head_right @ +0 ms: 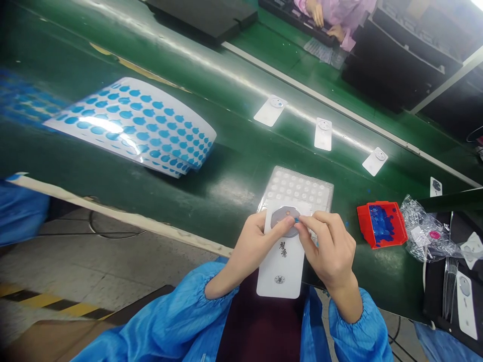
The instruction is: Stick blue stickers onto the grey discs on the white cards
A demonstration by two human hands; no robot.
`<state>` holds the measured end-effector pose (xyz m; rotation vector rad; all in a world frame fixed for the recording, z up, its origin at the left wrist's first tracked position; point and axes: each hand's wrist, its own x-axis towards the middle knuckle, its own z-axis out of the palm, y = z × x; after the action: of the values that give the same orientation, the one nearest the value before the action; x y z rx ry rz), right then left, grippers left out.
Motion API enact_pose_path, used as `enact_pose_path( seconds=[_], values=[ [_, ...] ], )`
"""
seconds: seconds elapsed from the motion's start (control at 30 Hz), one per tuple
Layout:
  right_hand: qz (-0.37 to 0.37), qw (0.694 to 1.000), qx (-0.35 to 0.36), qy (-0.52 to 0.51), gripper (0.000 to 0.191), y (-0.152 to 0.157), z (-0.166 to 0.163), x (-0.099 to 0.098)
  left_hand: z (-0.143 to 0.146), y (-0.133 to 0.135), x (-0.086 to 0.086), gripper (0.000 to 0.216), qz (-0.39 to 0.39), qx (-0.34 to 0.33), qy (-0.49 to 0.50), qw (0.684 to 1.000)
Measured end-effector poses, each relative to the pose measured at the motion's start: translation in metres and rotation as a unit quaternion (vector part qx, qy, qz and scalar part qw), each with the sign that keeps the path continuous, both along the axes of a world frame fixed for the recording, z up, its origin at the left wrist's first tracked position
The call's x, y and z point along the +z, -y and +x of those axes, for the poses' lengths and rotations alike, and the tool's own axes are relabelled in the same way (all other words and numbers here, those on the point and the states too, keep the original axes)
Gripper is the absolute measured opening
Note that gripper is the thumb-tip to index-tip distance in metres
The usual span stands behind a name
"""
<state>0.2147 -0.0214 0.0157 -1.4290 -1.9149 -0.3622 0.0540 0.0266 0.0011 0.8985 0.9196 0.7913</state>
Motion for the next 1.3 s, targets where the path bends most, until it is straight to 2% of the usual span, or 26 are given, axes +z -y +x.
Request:
enact_pose_path(
  seconds=[0.13,0.23,0.33,0.43,0.57,0.67,0.73,0.8,0.87,0.93,1.03,1.2,1.3],
  values=[
    [0.003,1.0,-0.006,-0.028,0.022,-0.001,-0.002,-0.005,0.003,-0.001,-0.004,0.041,0.007,0.028,-0.009,1.0],
    [0.005,0.997,-0.014,-0.078,0.02,0.003,-0.008,-0.007,0.006,-0.001,-0.007,0.039,0.036,0.073,-0.028,0.996],
    [-0.034,0.984,-0.022,-0.176,0.014,0.011,-0.019,-0.007,0.009,0.003,-0.011,0.027,0.115,0.152,-0.055,0.98],
    [-0.097,0.953,-0.023,-0.287,0.009,0.016,-0.033,-0.004,0.009,0.01,-0.017,0.018,0.229,0.195,-0.079,0.95],
    [-0.135,0.908,-0.015,-0.395,0.007,0.018,-0.043,-0.001,0.0,0.017,-0.025,0.015,0.352,0.177,-0.125,0.911],
    [-0.17,0.866,-0.001,-0.471,0.011,0.017,-0.042,0.001,-0.007,0.016,-0.028,0.016,0.431,0.125,-0.114,0.886],
    [-0.2,0.834,0.011,-0.514,0.014,0.017,-0.041,0.002,-0.01,0.014,-0.029,0.019,0.483,0.119,-0.099,0.862],
    [-0.225,0.81,0.022,-0.541,0.017,0.017,-0.039,0.004,-0.011,0.013,-0.029,0.021,0.515,0.12,-0.101,0.843],
    [-0.234,0.801,0.027,-0.55,0.017,0.017,-0.039,0.005,-0.011,0.014,-0.028,0.021,0.52,0.113,-0.113,0.839],
    [-0.224,0.808,0.02,-0.544,0.016,0.018,-0.04,0.006,-0.01,0.016,-0.025,0.021,0.504,0.107,-0.122,0.848],
    [-0.185,0.84,-0.001,-0.509,0.012,0.02,-0.042,0.006,-0.01,0.02,-0.021,0.023,0.474,0.096,-0.141,0.864],
    [-0.127,0.9,-0.032,-0.415,0.01,0.021,-0.045,0.002,-0.007,0.022,-0.021,0.022,0.48,0.125,-0.184,0.849],
    [-0.098,0.924,-0.035,-0.367,0.009,0.021,-0.044,0.0,-0.006,0.021,-0.021,0.028,0.494,0.135,-0.159,0.844]
  ],
)
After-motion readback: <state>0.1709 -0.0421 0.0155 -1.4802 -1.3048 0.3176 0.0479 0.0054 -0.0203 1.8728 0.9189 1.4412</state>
